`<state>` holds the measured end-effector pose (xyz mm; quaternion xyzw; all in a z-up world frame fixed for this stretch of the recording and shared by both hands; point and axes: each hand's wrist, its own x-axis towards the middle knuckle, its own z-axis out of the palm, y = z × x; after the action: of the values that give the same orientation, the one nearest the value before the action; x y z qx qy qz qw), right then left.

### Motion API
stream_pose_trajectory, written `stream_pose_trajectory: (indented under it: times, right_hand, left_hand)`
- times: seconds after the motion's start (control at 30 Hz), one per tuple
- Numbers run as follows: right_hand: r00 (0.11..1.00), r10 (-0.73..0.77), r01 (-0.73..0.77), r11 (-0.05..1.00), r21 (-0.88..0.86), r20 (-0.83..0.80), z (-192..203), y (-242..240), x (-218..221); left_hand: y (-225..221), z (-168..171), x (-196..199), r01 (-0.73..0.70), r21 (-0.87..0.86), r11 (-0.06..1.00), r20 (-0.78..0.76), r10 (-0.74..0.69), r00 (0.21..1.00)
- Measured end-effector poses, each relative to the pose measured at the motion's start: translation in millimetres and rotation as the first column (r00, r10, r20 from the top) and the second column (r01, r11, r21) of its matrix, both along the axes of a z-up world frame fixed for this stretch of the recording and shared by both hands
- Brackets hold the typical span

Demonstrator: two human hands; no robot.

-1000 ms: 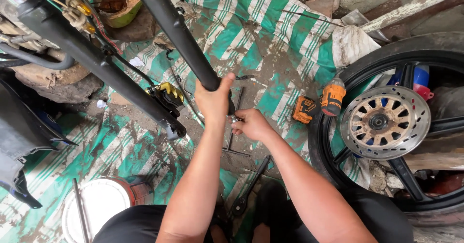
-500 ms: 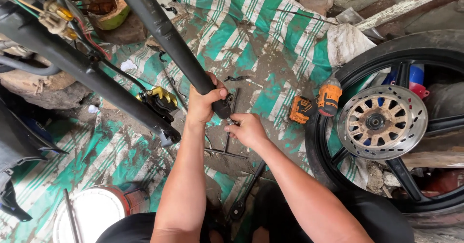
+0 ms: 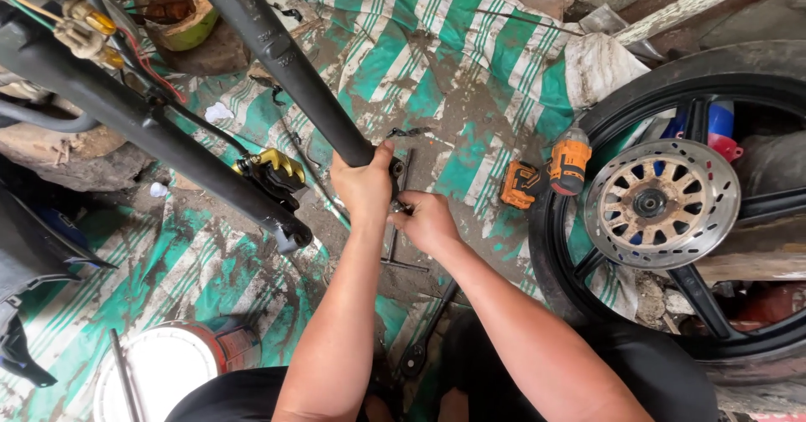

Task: Adjusting and aligning the front forks of a motorcycle using a socket wrench and a metal rod for alignment checking.

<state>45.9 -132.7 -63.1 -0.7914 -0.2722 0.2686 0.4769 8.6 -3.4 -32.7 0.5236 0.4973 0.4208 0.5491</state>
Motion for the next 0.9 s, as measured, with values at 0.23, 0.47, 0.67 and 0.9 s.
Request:
stream_pose_trajectory:
  times: [0.23, 0.47, 0.67, 0.9]
  right_hand:
    - [1.0, -0.015, 0.014, 1.0, 0.005, 0.021, 15, 3, -5]
    - [1.0, 0.013, -0.013, 1.0, -0.01, -0.025, 3, 1, 1]
    - [0.995, 0.073, -0.074, 0.997, -0.015, -0.066, -31, 1, 15]
    - [0.995, 0.02, -0.023, 0.999, -0.033, -0.095, -16, 0, 4]
  left_hand:
    - [21, -26, -13, 0.258, 0.077, 0.963, 0.278, -0.269, 0.922]
    - [56, -52, -2, 0.672, 0.279, 0.686, 0.702, -0.623, 0.345]
    - [0, 19, -22, 0.403, 0.063, 0.913, 0.37, -0.396, 0.84]
    - [5, -17, -6, 0.163, -0.061, 0.985, 0.155, -0.152, 0.976]
